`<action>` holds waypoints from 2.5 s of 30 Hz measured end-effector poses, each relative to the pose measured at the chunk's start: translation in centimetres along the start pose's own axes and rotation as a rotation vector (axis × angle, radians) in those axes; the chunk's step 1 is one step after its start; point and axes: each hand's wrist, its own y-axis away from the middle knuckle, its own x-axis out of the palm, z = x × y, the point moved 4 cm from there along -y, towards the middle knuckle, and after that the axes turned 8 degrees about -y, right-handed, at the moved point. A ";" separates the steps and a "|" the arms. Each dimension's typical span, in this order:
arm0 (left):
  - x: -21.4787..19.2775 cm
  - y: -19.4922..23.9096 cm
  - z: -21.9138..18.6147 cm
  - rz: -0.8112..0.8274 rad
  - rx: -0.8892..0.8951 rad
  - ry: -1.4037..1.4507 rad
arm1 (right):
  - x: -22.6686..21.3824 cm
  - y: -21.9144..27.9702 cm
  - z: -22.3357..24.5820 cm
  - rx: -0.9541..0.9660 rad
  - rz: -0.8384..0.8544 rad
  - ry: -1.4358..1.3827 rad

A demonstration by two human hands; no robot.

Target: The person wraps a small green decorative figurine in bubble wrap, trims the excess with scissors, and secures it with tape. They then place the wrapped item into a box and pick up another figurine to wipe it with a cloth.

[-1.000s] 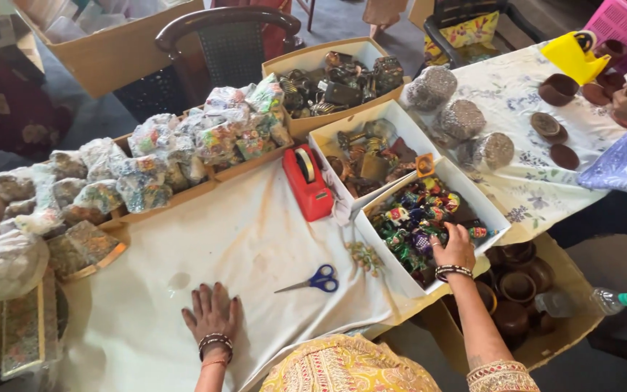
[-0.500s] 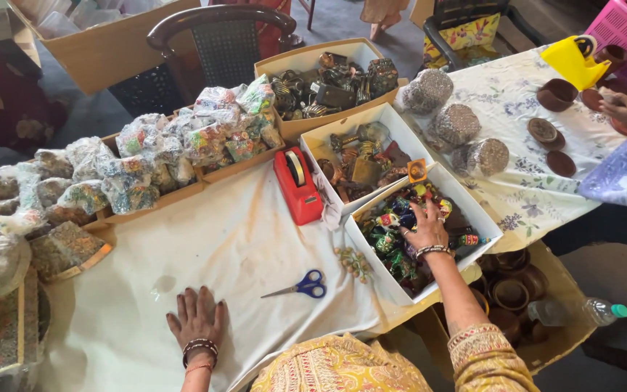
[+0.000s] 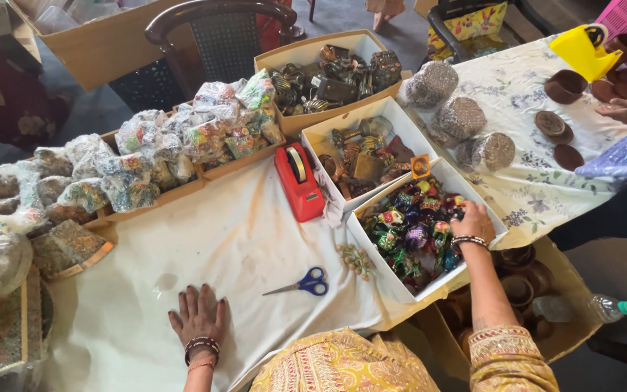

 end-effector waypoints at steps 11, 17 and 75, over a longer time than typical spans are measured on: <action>0.1 -0.1 0.0 0.008 -0.006 0.011 | -0.7 5.4 8.5 -0.229 0.134 -0.102; -0.2 -0.2 0.0 0.018 -0.010 0.018 | 3.8 5.5 13.0 -0.458 0.300 -0.076; -0.4 0.1 0.1 0.001 -0.005 0.048 | -2.7 7.1 12.0 -0.262 -0.050 -0.076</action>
